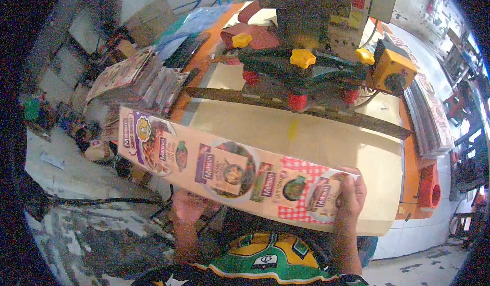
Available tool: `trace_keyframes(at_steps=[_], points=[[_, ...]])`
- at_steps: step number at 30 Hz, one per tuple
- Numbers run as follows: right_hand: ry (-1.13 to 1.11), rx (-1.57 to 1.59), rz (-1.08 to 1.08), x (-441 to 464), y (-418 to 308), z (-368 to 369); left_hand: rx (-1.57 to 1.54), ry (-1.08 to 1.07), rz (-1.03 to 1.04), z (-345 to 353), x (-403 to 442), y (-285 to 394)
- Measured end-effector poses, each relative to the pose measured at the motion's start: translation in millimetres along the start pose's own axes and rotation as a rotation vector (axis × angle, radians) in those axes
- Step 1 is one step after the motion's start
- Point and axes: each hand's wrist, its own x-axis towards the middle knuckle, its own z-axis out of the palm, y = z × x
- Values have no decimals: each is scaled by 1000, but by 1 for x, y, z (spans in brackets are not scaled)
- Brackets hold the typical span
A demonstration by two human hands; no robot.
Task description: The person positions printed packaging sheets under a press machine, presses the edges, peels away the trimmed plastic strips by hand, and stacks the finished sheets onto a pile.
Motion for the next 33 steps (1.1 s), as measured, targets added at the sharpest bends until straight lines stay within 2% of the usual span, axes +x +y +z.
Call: trace_keyframes(at_steps=[2,6,7,8,9,11,12,15,17,19,21,22,23,24,25,27,28,31,33], points=[[35,-12,40,-6,4,20,155,125,79,8,-1,2],[-75,57,133,-9,6,31,369,425,137,6,-8,21],[-250,-118,52,-7,2,23,373,424,141,6,-8,34],[-423,-295,-28,-6,-1,19,392,528,271,4,-5,47],[-424,-292,-26,-5,-3,20,408,632,401,0,0,62],[-462,-159,222,-3,-13,20,431,632,545,4,13,108],[-464,-283,249,0,-15,17,377,655,592,-6,20,130],[-443,-287,253,-2,-9,9,342,717,690,-48,53,211],[-468,-269,240,-2,-3,9,342,767,670,-96,87,278],[-497,-257,225,-1,-4,9,453,596,546,-177,106,362],[-517,-311,208,-2,-7,12,375,862,631,-160,158,379],[-516,-306,208,-3,-8,11,379,860,632,-174,174,395],[-511,-320,205,-3,-6,13,429,874,542,-207,186,415],[-506,-333,203,-3,-7,12,479,887,451,-230,196,423],[-503,-331,200,-3,-6,11,480,883,453,-241,205,418],[-490,-297,188,-4,-5,8,739,1179,331,-251,220,407],[-488,-298,189,-4,-6,7,740,1177,329,-252,220,404],[-495,-290,181,-4,-6,9,1023,1199,224,-270,218,397],[-506,-294,188,-3,-6,9,1003,1236,274,-292,229,400]])
